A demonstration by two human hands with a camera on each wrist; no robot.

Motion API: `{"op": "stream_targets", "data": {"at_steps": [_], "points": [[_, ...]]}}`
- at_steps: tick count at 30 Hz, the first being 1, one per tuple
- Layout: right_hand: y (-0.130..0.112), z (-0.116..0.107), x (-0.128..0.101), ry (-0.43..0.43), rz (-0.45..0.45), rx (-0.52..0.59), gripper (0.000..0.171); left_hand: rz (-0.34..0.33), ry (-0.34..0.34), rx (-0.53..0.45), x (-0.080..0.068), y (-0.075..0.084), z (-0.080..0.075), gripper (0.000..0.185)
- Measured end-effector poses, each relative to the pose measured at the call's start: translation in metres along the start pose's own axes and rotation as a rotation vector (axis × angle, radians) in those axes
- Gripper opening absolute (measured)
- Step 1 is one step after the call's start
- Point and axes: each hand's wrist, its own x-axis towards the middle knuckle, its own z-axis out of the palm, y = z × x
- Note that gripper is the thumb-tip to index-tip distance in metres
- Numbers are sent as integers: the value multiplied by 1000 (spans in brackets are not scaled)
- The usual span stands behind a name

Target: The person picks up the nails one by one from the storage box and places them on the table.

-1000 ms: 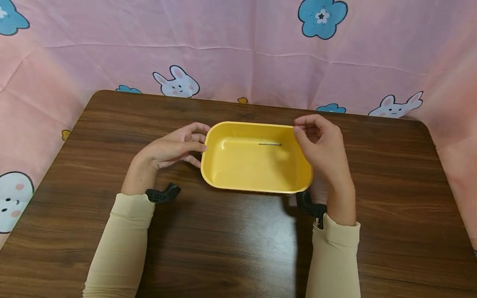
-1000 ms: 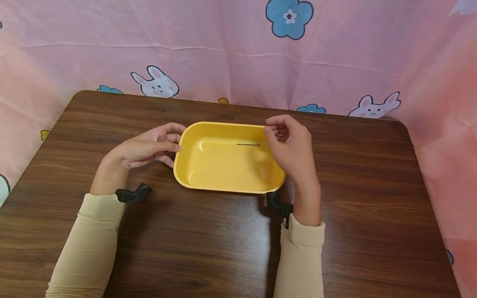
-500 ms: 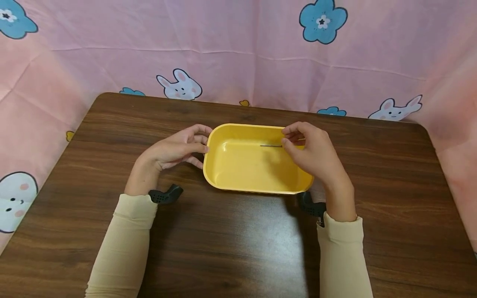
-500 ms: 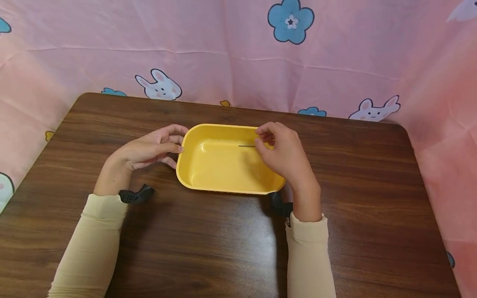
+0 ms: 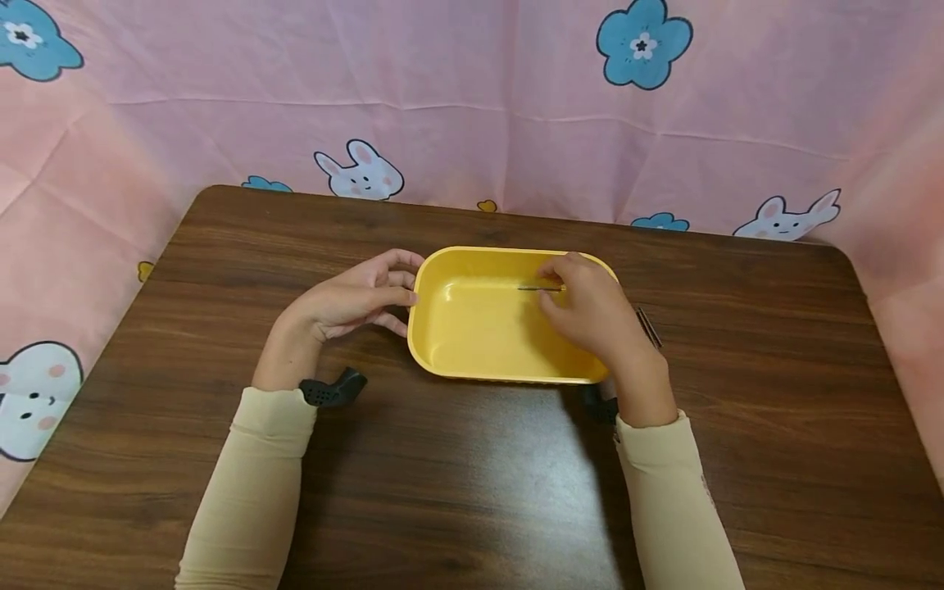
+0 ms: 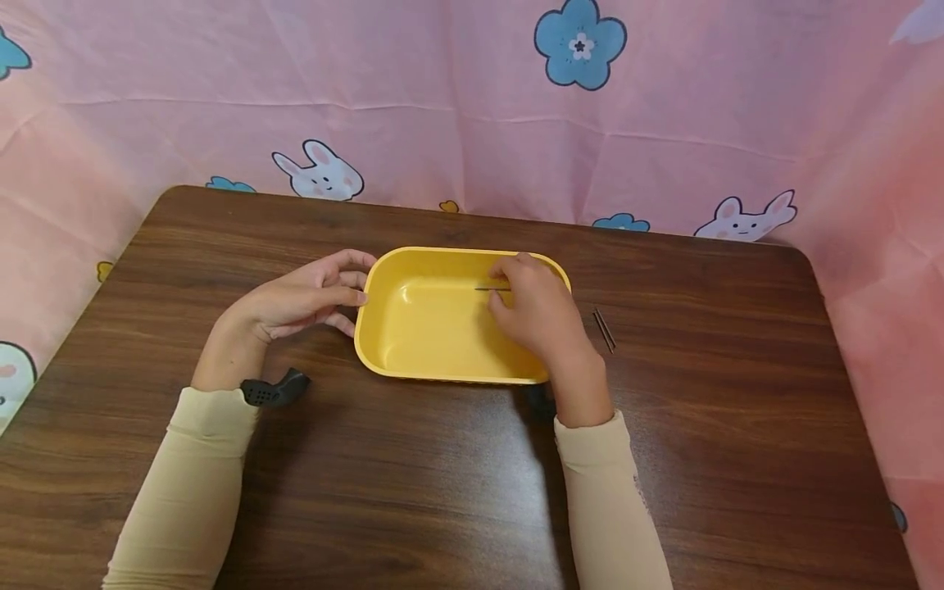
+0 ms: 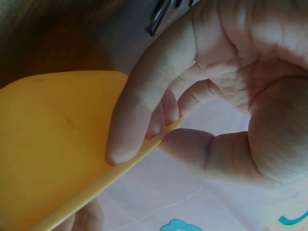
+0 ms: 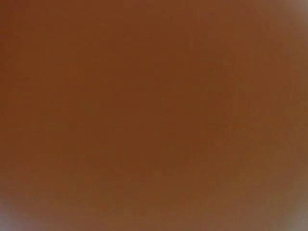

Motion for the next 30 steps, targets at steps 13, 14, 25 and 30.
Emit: {"op": "stream_targets", "data": {"at_steps": [13, 14, 25, 30], "points": [[2, 18, 3, -1, -2, -115, 26, -11, 49, 10, -11, -3, 8, 59], [2, 18, 3, -7, 7, -120, 26, -10, 52, 11, -12, -3, 9, 59], [2, 20, 4, -16, 31, -149, 25, -26, 79, -32, -13, -6, 16, 61], [2, 23, 5, -27, 28, -155, 24, -6, 70, -30, -15, -7, 15, 62]]}}
